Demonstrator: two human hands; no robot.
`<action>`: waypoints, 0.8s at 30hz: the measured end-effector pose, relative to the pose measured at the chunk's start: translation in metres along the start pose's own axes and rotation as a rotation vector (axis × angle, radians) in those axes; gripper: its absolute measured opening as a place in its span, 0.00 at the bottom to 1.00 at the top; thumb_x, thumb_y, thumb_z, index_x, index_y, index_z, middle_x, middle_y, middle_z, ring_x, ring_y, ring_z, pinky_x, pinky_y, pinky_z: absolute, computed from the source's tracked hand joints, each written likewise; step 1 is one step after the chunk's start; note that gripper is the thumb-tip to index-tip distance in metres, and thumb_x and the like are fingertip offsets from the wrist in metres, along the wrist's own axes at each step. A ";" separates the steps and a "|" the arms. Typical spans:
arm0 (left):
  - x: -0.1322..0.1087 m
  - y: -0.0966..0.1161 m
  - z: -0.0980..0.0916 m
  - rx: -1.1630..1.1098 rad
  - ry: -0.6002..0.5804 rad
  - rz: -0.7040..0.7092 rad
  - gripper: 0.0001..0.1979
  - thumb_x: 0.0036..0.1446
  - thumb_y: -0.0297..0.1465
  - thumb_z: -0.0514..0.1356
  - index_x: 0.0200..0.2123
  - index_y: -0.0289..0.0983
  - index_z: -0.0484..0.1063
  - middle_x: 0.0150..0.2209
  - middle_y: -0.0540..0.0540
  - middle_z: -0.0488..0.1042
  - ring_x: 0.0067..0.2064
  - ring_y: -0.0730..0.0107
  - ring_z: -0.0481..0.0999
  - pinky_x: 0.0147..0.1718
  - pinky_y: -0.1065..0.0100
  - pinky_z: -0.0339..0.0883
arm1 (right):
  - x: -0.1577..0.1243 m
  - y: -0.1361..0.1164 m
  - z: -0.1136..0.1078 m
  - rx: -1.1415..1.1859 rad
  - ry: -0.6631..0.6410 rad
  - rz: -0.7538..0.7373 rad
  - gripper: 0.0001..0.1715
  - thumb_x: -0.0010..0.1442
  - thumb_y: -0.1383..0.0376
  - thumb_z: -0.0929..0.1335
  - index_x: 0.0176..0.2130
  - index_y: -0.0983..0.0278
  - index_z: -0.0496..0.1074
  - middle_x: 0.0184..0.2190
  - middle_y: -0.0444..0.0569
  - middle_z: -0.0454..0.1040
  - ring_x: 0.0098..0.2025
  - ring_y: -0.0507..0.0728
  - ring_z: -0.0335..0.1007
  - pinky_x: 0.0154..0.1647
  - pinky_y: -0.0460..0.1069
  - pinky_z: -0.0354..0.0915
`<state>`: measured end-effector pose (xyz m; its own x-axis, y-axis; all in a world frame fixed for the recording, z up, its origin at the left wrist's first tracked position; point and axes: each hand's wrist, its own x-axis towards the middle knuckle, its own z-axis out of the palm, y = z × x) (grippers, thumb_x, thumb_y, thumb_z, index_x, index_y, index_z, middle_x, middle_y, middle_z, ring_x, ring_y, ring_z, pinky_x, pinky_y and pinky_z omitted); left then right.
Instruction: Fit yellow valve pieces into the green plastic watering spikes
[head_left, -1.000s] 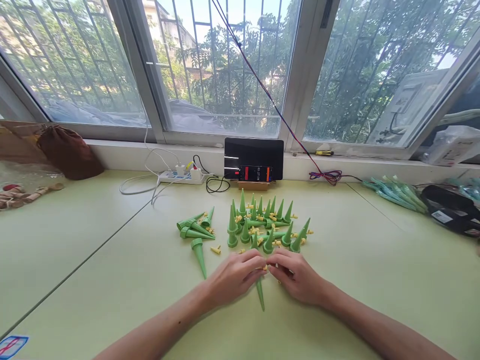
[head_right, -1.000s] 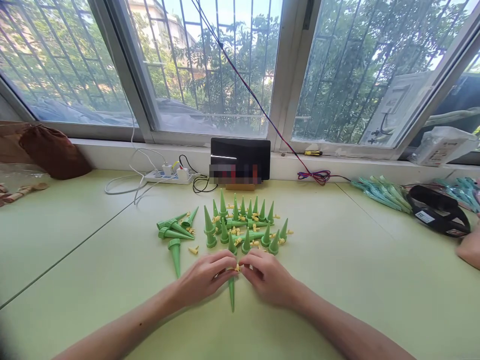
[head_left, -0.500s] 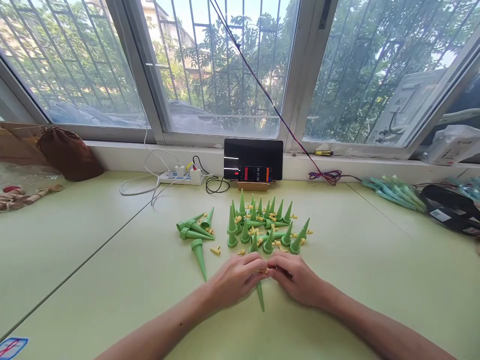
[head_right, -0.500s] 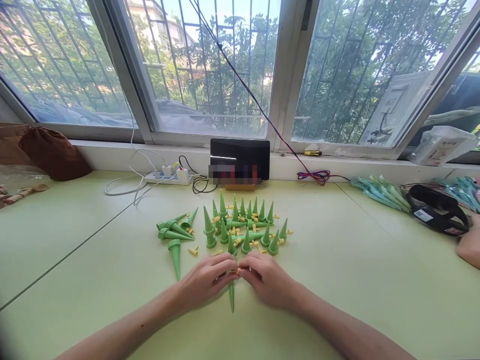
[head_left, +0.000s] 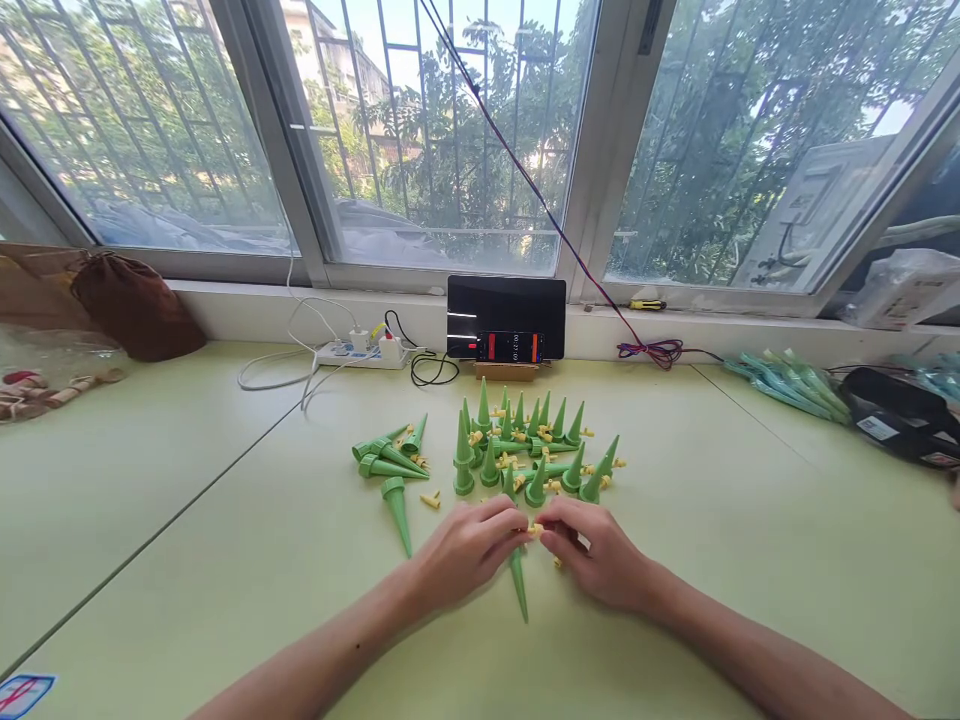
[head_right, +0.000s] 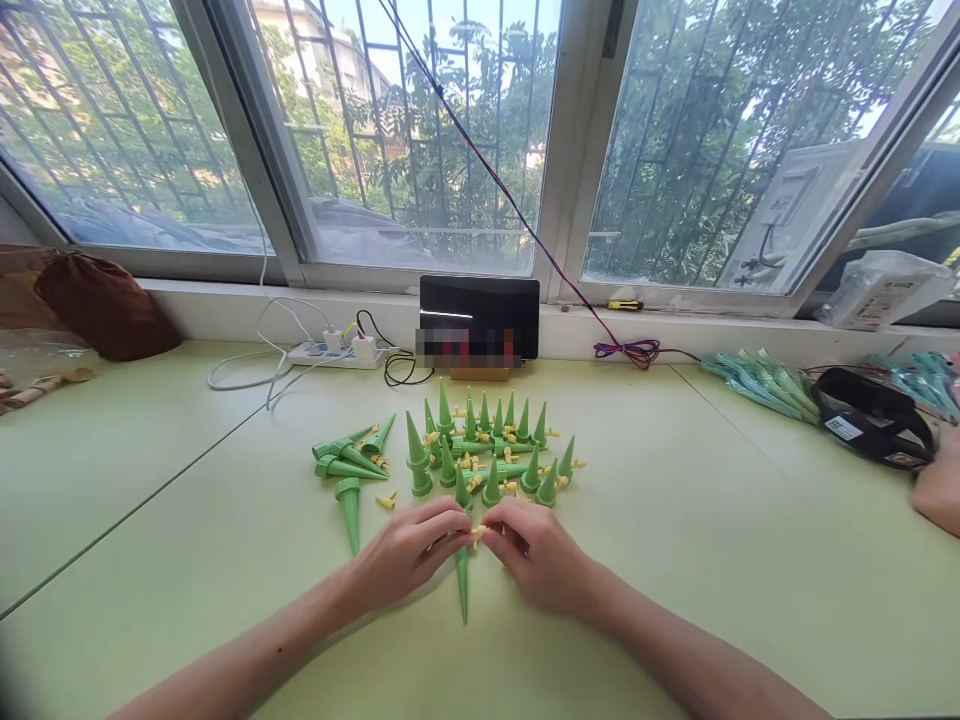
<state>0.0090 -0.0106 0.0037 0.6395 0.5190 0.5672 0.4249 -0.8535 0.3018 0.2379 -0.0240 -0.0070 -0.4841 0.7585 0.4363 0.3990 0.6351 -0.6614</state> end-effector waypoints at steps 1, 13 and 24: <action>0.000 0.000 0.000 -0.001 0.002 0.000 0.12 0.73 0.32 0.52 0.38 0.36 0.72 0.31 0.48 0.71 0.28 0.72 0.69 0.27 0.72 0.60 | 0.000 -0.001 0.000 0.003 -0.008 0.003 0.12 0.73 0.61 0.63 0.40 0.62 0.73 0.31 0.47 0.74 0.30 0.54 0.65 0.32 0.48 0.63; 0.001 0.001 -0.002 -0.004 0.009 -0.023 0.13 0.74 0.33 0.51 0.38 0.36 0.73 0.31 0.48 0.74 0.30 0.72 0.72 0.30 0.72 0.63 | 0.002 -0.002 -0.001 0.028 0.021 0.007 0.18 0.75 0.57 0.60 0.40 0.63 0.73 0.30 0.47 0.74 0.31 0.55 0.69 0.34 0.48 0.65; 0.002 0.001 -0.002 -0.014 0.035 -0.033 0.11 0.73 0.31 0.53 0.39 0.36 0.73 0.31 0.48 0.74 0.29 0.73 0.71 0.28 0.72 0.59 | 0.003 -0.005 -0.001 0.057 0.023 0.036 0.17 0.73 0.55 0.63 0.43 0.63 0.74 0.29 0.46 0.74 0.28 0.54 0.67 0.31 0.47 0.65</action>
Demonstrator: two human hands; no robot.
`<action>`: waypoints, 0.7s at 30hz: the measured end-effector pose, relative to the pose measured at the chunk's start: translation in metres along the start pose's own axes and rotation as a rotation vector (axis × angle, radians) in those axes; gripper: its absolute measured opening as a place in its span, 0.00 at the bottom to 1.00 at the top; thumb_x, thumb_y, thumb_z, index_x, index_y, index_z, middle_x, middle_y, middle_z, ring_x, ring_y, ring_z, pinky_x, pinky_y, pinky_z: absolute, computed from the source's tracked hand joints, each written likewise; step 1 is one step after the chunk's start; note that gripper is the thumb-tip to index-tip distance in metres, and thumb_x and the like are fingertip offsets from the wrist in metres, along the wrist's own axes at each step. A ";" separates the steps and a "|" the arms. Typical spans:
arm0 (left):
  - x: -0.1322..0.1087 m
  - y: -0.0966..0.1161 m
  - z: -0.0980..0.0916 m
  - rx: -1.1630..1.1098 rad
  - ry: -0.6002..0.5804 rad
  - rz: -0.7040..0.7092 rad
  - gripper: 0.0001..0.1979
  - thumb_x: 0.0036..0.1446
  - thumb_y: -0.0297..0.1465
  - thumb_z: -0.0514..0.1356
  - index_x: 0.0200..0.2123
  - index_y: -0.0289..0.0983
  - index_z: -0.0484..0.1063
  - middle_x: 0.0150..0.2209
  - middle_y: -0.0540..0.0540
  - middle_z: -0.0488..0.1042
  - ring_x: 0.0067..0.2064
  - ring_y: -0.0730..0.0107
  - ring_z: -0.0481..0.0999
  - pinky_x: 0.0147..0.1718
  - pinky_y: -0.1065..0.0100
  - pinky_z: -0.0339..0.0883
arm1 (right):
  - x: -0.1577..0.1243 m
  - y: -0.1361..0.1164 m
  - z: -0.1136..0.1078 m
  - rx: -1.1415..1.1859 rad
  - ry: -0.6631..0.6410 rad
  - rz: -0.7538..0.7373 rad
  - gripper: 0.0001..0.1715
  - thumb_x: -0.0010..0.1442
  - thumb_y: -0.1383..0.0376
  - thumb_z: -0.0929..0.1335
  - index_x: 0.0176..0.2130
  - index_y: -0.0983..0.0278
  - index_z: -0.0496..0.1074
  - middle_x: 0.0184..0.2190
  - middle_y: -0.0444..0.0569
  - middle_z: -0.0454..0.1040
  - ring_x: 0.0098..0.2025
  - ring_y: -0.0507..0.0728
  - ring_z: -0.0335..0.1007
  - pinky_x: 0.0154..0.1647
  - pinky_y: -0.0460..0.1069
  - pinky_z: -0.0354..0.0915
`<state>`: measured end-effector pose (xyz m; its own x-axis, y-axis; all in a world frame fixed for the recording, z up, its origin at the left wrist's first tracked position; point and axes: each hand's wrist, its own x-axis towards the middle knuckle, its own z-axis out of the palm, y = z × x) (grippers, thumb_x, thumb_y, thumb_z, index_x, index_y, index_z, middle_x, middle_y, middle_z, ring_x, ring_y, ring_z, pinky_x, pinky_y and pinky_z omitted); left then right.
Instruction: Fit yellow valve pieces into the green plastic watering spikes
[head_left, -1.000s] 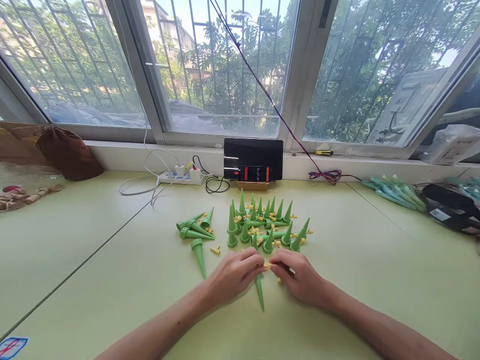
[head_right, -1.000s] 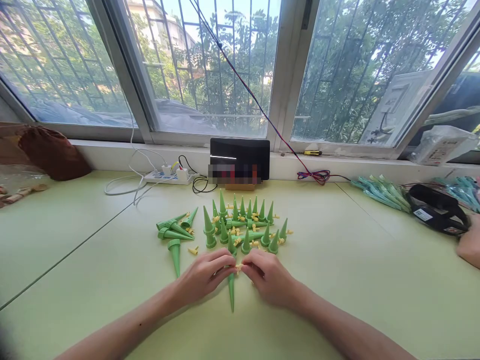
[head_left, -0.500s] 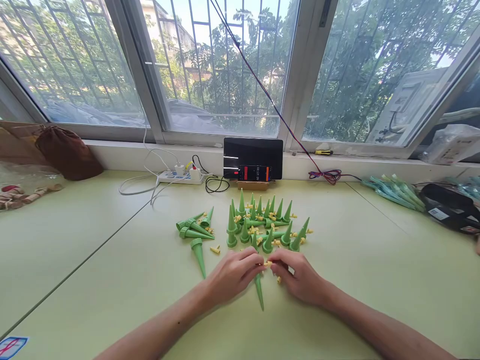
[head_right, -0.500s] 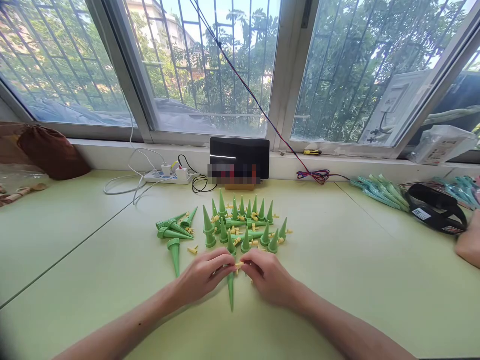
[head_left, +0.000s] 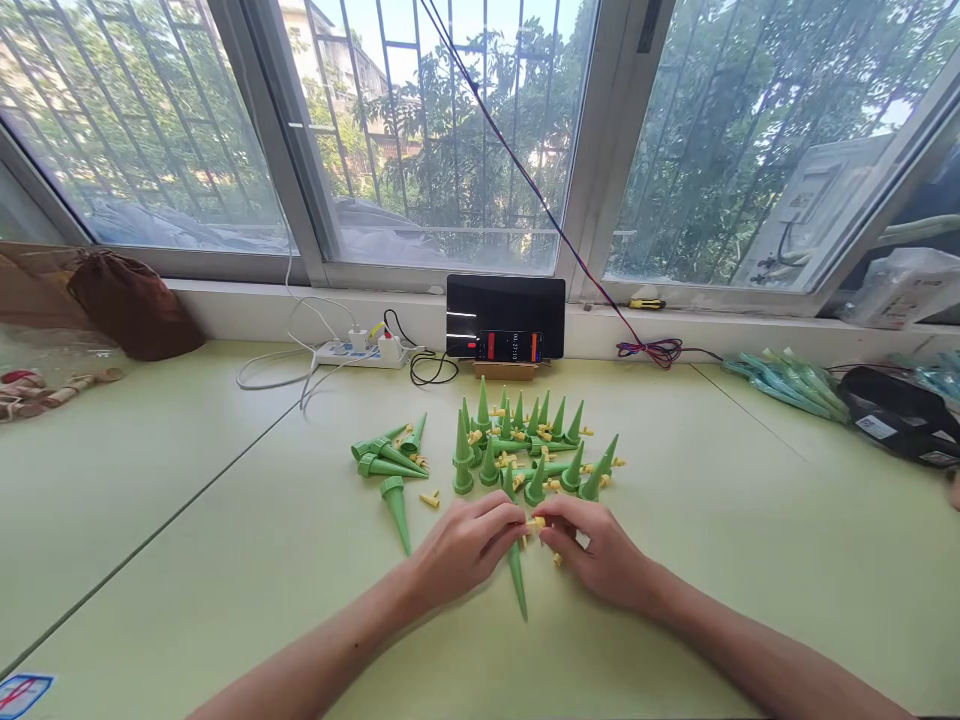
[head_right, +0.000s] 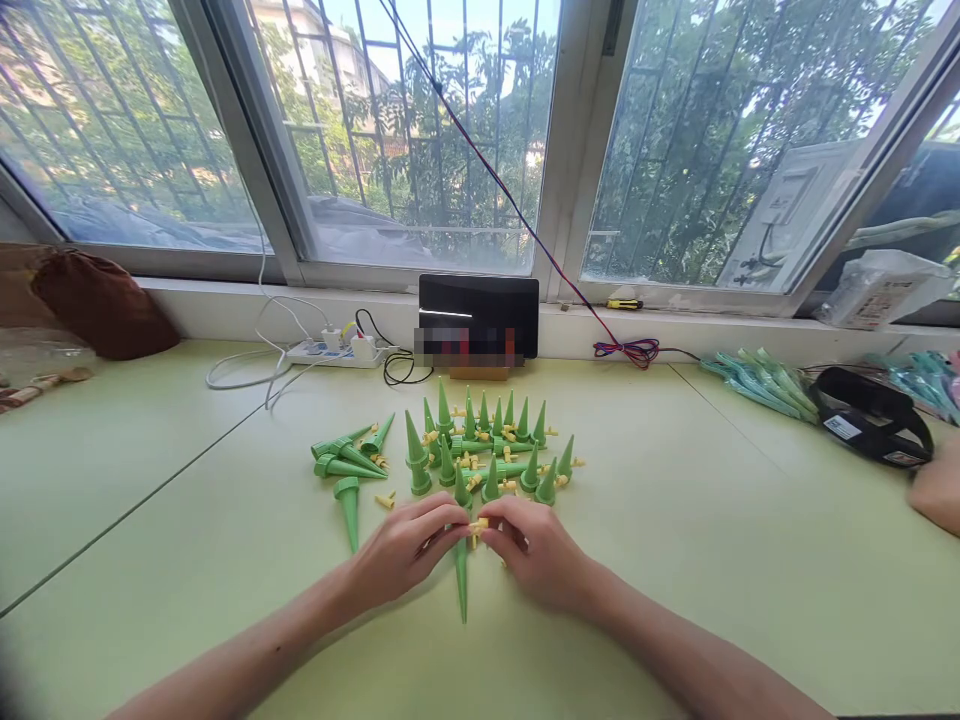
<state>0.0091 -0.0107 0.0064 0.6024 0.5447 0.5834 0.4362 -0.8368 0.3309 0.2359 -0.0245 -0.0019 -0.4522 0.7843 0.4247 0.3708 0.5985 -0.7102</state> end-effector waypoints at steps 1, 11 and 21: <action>0.000 0.000 0.000 -0.002 0.000 0.002 0.11 0.73 0.31 0.53 0.38 0.36 0.73 0.31 0.48 0.74 0.29 0.73 0.72 0.28 0.72 0.60 | 0.000 0.000 0.000 0.002 0.001 0.000 0.17 0.73 0.55 0.63 0.43 0.63 0.74 0.29 0.46 0.74 0.28 0.54 0.66 0.30 0.47 0.65; -0.001 0.000 0.000 0.022 -0.006 -0.010 0.14 0.74 0.32 0.51 0.38 0.36 0.74 0.31 0.48 0.75 0.29 0.72 0.73 0.28 0.71 0.60 | 0.001 0.002 0.000 -0.046 0.043 -0.041 0.20 0.75 0.54 0.60 0.40 0.63 0.73 0.29 0.47 0.75 0.29 0.54 0.69 0.31 0.47 0.66; 0.002 0.000 -0.003 0.071 0.097 -0.154 0.15 0.71 0.31 0.53 0.32 0.37 0.73 0.23 0.51 0.73 0.23 0.75 0.67 0.25 0.72 0.56 | 0.000 0.006 0.000 -0.040 0.056 -0.035 0.19 0.75 0.55 0.60 0.40 0.63 0.72 0.28 0.47 0.74 0.29 0.55 0.69 0.32 0.48 0.66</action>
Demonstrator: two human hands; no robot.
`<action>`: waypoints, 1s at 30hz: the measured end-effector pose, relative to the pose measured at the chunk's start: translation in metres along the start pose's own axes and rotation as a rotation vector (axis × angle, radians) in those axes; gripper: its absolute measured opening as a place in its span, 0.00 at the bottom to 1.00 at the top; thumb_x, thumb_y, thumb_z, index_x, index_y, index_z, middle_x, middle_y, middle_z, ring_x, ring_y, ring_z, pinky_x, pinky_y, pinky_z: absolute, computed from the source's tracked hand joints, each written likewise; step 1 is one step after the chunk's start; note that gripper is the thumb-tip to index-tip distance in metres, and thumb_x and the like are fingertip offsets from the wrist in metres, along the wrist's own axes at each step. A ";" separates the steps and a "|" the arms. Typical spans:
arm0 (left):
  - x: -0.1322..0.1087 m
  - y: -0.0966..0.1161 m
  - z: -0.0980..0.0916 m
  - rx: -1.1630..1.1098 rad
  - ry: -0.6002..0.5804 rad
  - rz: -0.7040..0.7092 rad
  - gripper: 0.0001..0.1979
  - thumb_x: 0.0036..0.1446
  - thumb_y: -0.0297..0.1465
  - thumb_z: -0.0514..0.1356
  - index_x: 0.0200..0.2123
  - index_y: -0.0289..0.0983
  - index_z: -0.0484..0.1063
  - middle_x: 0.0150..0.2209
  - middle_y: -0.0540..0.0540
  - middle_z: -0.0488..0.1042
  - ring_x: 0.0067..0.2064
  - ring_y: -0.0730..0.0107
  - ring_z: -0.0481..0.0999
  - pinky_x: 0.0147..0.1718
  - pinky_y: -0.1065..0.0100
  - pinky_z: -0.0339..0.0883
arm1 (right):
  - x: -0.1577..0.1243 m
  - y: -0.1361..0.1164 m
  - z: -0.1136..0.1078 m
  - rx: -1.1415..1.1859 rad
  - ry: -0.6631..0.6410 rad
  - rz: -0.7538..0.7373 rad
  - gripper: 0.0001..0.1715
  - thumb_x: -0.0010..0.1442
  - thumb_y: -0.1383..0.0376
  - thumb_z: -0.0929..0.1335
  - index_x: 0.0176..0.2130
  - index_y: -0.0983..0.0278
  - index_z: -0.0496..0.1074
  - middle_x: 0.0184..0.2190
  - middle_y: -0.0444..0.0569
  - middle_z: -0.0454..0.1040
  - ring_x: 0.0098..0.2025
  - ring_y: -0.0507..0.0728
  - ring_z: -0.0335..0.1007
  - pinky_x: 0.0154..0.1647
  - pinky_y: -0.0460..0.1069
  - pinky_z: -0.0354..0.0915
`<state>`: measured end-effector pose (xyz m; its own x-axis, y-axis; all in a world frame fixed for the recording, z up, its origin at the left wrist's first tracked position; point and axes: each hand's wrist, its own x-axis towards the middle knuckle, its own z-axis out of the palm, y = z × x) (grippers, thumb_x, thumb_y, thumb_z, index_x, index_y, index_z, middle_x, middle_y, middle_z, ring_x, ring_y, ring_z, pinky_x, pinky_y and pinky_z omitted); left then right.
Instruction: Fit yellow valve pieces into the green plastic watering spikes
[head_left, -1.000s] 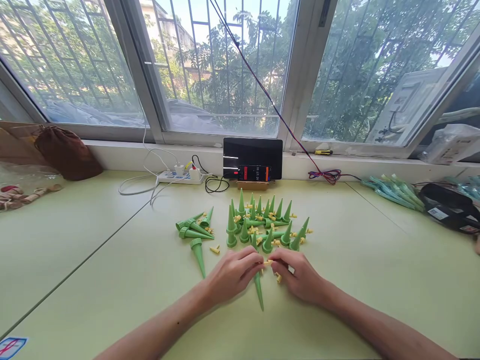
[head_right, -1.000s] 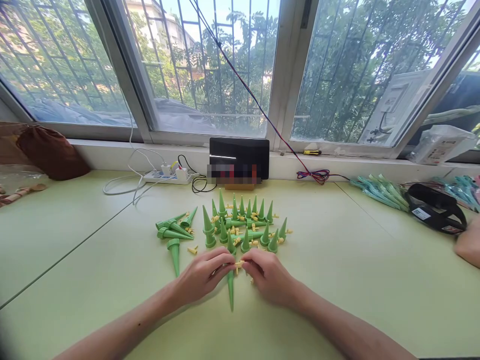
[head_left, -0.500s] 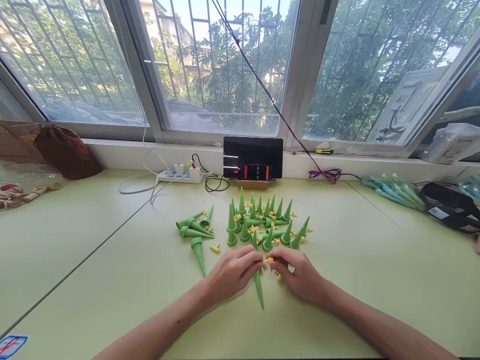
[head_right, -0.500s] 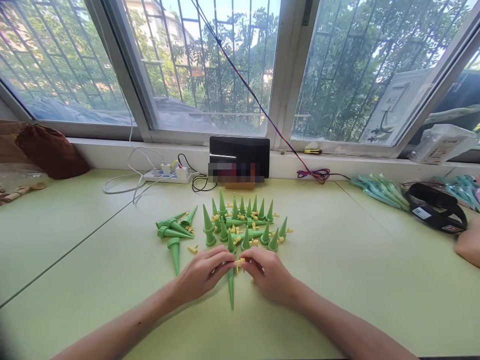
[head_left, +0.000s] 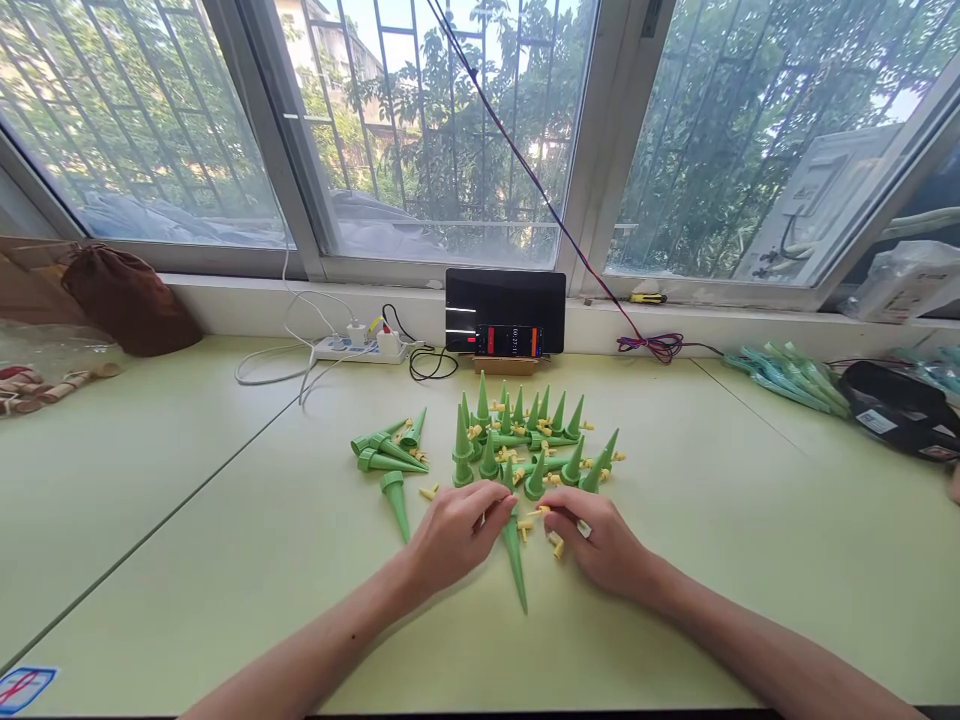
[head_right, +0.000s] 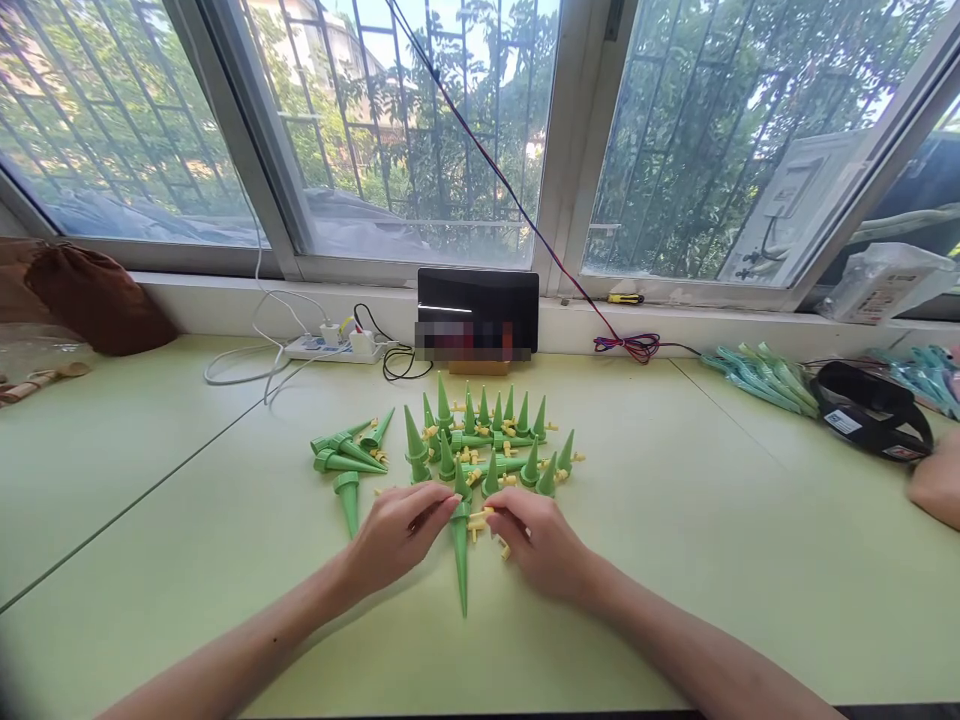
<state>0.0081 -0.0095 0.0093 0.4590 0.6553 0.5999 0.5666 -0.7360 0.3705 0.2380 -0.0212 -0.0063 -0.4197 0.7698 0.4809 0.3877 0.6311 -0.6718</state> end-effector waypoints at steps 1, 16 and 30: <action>0.000 -0.001 0.000 0.006 -0.016 -0.030 0.15 0.71 0.31 0.53 0.31 0.37 0.72 0.22 0.52 0.72 0.22 0.75 0.67 0.24 0.72 0.55 | 0.000 0.000 0.000 -0.002 0.001 0.004 0.19 0.75 0.55 0.60 0.40 0.63 0.72 0.29 0.47 0.75 0.29 0.55 0.69 0.32 0.48 0.66; 0.004 0.005 -0.003 0.097 -0.316 -0.274 0.09 0.64 0.35 0.59 0.31 0.39 0.72 0.19 0.54 0.68 0.22 0.69 0.66 0.24 0.70 0.51 | 0.002 -0.006 -0.003 -0.035 0.091 0.010 0.17 0.73 0.55 0.62 0.40 0.63 0.72 0.26 0.47 0.72 0.25 0.54 0.66 0.25 0.48 0.66; 0.004 0.002 -0.001 -0.009 -0.345 -0.346 0.14 0.65 0.35 0.57 0.26 0.38 0.65 0.20 0.54 0.66 0.23 0.70 0.63 0.27 0.70 0.53 | 0.004 -0.006 -0.004 -0.013 0.100 0.014 0.11 0.71 0.60 0.64 0.42 0.63 0.74 0.27 0.47 0.74 0.25 0.54 0.66 0.26 0.47 0.67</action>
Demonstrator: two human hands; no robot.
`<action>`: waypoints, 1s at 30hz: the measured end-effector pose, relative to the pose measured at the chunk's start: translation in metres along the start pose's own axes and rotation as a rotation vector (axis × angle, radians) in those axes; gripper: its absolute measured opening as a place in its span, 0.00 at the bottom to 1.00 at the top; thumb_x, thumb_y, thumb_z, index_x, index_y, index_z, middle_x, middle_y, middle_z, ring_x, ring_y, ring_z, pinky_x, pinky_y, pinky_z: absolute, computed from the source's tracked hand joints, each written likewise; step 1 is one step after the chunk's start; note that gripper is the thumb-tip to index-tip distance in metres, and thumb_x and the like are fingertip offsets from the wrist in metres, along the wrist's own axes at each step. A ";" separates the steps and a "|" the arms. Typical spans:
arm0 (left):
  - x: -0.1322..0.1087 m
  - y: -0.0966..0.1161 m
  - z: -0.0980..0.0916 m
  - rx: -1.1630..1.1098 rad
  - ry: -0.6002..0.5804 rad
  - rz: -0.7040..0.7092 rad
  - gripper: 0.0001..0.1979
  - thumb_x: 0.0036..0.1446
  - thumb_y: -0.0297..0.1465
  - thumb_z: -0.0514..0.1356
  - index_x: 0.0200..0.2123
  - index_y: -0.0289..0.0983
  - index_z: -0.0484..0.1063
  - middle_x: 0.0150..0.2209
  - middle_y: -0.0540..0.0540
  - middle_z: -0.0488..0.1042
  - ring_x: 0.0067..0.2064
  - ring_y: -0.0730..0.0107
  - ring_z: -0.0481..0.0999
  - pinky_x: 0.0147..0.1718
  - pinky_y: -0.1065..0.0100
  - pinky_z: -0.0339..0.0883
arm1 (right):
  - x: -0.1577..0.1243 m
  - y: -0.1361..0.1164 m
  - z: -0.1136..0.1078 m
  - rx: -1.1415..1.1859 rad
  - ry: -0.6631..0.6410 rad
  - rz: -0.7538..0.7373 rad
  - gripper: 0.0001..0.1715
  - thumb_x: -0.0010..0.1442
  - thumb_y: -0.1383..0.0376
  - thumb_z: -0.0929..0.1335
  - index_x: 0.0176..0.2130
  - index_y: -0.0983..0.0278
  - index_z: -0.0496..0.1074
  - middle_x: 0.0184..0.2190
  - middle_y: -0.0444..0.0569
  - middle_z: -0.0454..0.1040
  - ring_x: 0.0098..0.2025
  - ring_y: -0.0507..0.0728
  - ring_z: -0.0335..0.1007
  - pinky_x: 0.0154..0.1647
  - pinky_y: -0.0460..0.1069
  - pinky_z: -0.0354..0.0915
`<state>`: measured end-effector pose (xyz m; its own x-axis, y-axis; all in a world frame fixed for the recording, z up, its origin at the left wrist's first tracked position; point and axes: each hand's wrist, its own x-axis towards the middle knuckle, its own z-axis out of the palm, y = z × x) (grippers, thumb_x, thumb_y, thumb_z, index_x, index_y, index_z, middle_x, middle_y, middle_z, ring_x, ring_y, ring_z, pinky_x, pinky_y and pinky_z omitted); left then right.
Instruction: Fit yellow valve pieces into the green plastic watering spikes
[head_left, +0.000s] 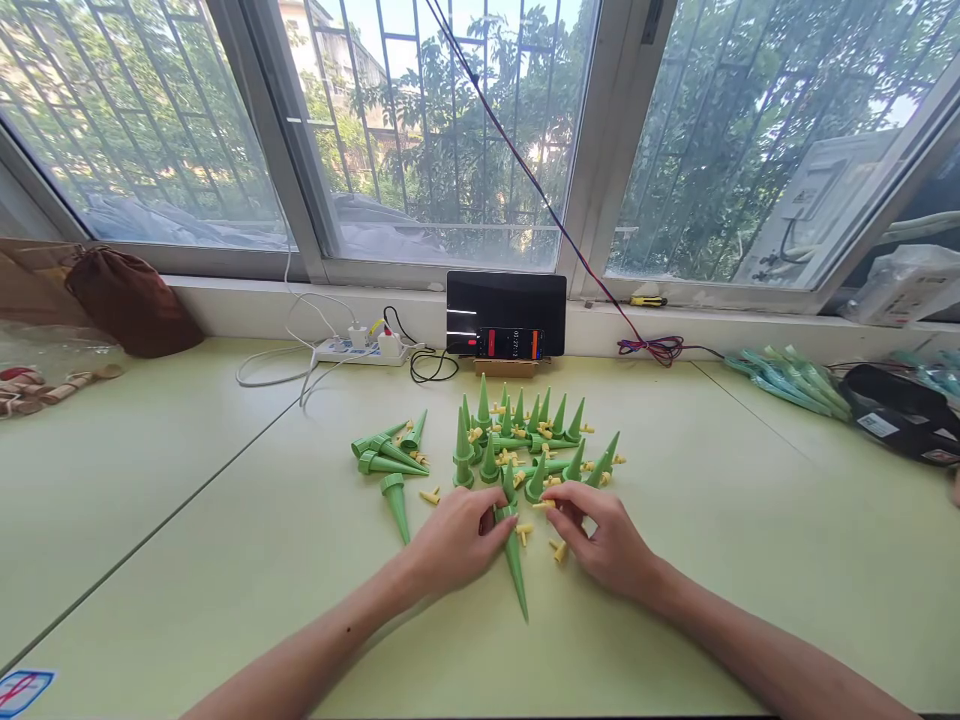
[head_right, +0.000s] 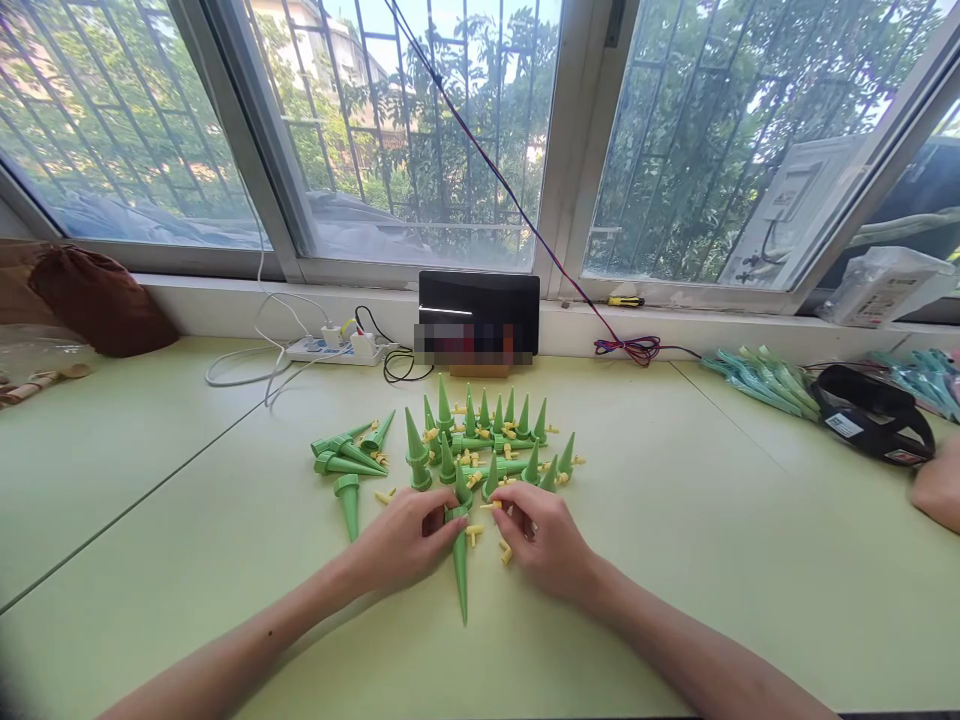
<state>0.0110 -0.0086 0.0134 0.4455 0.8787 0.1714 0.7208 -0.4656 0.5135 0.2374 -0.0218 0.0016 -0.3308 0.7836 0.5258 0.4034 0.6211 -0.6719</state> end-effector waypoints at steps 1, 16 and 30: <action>0.000 0.000 0.000 -0.020 0.000 0.002 0.15 0.65 0.36 0.57 0.26 0.38 0.65 0.20 0.54 0.66 0.24 0.71 0.62 0.27 0.70 0.54 | 0.000 0.000 0.000 0.002 0.002 0.000 0.11 0.71 0.61 0.64 0.42 0.63 0.74 0.28 0.47 0.74 0.25 0.54 0.66 0.25 0.47 0.66; 0.003 0.002 -0.005 -0.240 0.027 -0.012 0.12 0.64 0.39 0.58 0.32 0.37 0.69 0.21 0.56 0.63 0.24 0.74 0.60 0.26 0.71 0.54 | 0.000 0.001 0.000 0.016 0.014 0.020 0.08 0.67 0.66 0.64 0.37 0.63 0.72 0.25 0.44 0.68 0.25 0.53 0.63 0.26 0.46 0.63; 0.002 0.002 -0.003 -0.229 0.056 0.019 0.12 0.65 0.38 0.58 0.31 0.37 0.66 0.21 0.56 0.65 0.24 0.74 0.62 0.26 0.71 0.56 | -0.002 0.003 0.001 0.041 -0.028 0.049 0.08 0.66 0.67 0.64 0.36 0.64 0.72 0.24 0.43 0.68 0.24 0.52 0.63 0.26 0.46 0.62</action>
<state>0.0115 -0.0075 0.0175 0.4233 0.8775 0.2255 0.5704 -0.4515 0.6862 0.2383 -0.0214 -0.0022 -0.3358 0.8120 0.4774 0.3847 0.5809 -0.7174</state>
